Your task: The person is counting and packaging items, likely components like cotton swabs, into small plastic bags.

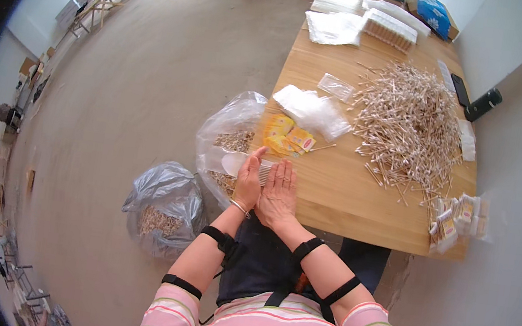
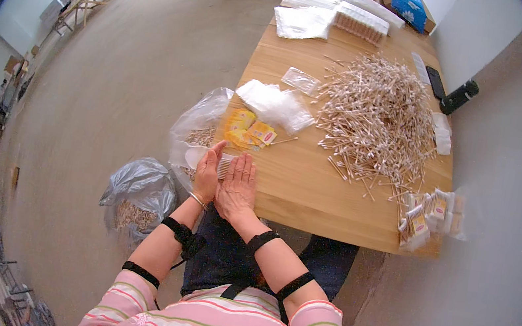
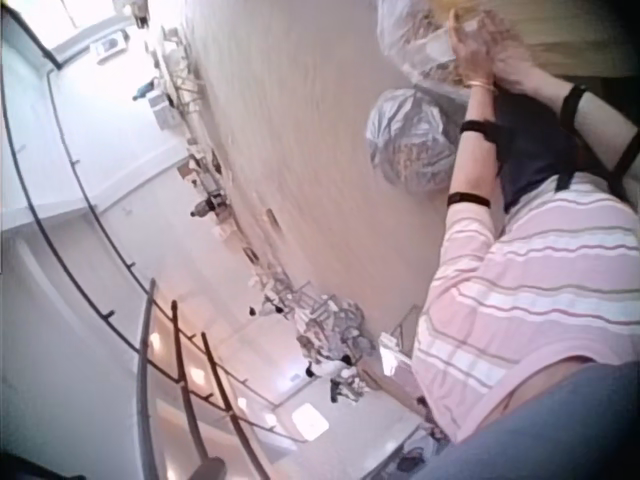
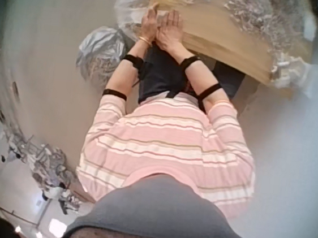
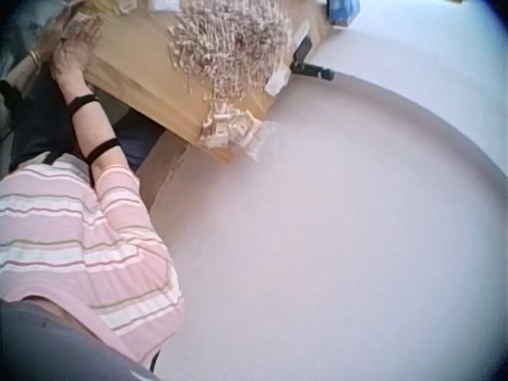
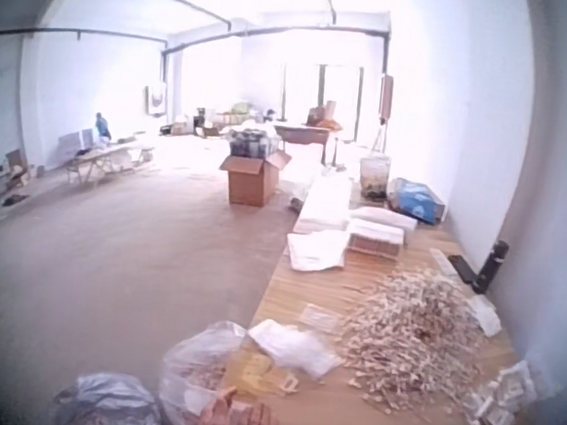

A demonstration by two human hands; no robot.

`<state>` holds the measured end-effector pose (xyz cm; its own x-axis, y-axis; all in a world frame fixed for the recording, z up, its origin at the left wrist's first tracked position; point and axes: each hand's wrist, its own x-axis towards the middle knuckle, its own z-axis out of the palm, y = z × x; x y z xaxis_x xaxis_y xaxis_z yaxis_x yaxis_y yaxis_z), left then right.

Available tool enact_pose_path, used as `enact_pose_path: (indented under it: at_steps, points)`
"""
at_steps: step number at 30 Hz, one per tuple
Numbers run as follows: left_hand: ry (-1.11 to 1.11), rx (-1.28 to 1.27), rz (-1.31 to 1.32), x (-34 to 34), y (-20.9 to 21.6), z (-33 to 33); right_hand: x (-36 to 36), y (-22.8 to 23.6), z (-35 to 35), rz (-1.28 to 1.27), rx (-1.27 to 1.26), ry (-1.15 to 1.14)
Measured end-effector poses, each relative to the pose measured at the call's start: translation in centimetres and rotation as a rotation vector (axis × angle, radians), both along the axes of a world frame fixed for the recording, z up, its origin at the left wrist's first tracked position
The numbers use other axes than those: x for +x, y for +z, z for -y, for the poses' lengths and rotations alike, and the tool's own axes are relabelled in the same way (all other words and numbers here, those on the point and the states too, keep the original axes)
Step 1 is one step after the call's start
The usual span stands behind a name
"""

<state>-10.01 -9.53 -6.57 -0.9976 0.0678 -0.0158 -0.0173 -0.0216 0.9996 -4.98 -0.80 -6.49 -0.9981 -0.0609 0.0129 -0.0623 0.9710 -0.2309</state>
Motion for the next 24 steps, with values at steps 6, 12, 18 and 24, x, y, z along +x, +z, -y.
enact_pose_path:
  at_steps: [6, 12, 18, 24]
  points:
    - [0.044, -0.007, -0.041, 0.1, 0.1, 1.0, 0.1, 0.1, 0.9, 0.019, -0.078, 0.042]
    - [-0.284, -0.741, -0.429, -2.6, 3.1, 6.4, -0.8, 0.0, 1.9, -0.04, -0.17, 0.019]
    - [-0.462, -1.165, -0.385, -3.8, 3.2, 9.8, -1.5, 0.7, 3.3, -0.033, -0.177, 0.015]
    - [-0.467, -1.16, -0.376, -3.9, 4.1, 9.6, -1.8, 0.3, 3.9, -0.035, -0.175, 0.005]
